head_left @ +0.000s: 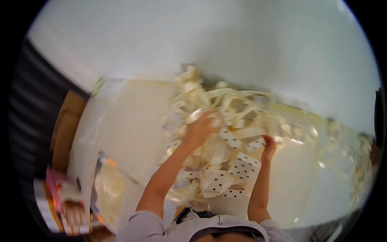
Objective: The person repeatedly picks small white boxes with polka-dotted ribbons from a table and inserts handfuls of shredded paper filler into each box. The person places the filled boxes back on the table. Another person works nearby at a separate table.
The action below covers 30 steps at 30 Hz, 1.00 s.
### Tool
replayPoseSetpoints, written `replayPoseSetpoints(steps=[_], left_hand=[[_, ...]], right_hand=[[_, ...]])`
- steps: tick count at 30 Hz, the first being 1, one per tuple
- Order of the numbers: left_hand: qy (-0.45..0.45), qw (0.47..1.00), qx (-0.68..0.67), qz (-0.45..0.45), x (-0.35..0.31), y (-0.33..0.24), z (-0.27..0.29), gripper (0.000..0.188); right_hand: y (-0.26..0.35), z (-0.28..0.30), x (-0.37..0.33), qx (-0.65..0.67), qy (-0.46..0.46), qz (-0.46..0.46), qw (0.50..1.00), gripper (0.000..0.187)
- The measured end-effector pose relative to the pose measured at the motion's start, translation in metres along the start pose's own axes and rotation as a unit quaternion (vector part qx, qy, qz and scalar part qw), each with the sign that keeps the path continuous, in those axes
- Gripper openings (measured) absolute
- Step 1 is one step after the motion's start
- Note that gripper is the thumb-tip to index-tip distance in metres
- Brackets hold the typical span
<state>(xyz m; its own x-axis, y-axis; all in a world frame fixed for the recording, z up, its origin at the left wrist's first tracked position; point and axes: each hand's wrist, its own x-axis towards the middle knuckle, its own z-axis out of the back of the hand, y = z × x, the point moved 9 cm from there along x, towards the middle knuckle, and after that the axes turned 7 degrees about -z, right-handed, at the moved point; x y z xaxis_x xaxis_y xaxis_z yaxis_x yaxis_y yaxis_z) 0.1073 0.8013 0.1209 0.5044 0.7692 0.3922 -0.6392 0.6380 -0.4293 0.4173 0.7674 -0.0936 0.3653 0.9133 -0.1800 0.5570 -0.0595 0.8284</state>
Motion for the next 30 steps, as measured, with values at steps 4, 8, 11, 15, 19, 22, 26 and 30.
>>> replayPoseSetpoints(steps=[4, 8, 11, 15, 19, 22, 26, 30], left_hand=[[-0.144, 0.986, 0.079, 0.008, -0.085, -0.039, 0.054, 0.038], [0.088, 0.989, 0.031, -0.118, -0.175, -0.158, 0.002, 0.044], [0.198, 0.969, 0.115, -0.09, -0.272, -0.149, -0.085, 0.066], [0.26, 0.964, -0.033, -0.046, -0.267, -0.126, -0.128, 0.063], [0.309, 0.95, -0.042, -0.008, -0.252, -0.12, -0.137, 0.061], [0.355, 0.924, 0.142, -0.024, -0.225, -0.163, -0.12, 0.055], [0.17, 0.961, 0.215, 0.029, -0.168, -0.24, -0.07, 0.038], [-0.035, 0.977, 0.186, 0.097, -0.133, -0.311, -0.1, 0.031]], right_hand=[[0.08, 0.033, -0.093, -0.283, -0.093, 0.012, 0.955, 0.032], [0.101, 0.08, -0.225, -0.543, -0.096, 0.06, 0.832, 0.033], [0.073, 0.074, -0.302, -0.605, -0.047, -0.049, 0.793, 0.061], [0.008, 0.077, -0.335, -0.488, -0.103, -0.129, 0.857, 0.066], [-0.019, 0.018, -0.305, -0.372, 0.081, -0.131, 0.916, 0.054], [-0.024, 0.034, -0.294, -0.356, 0.133, -0.14, 0.914, 0.046], [0.056, 0.108, -0.293, -0.401, 0.087, -0.126, 0.903, 0.039], [0.201, 0.264, -0.283, -0.464, -0.036, 0.047, 0.884, 0.039]])
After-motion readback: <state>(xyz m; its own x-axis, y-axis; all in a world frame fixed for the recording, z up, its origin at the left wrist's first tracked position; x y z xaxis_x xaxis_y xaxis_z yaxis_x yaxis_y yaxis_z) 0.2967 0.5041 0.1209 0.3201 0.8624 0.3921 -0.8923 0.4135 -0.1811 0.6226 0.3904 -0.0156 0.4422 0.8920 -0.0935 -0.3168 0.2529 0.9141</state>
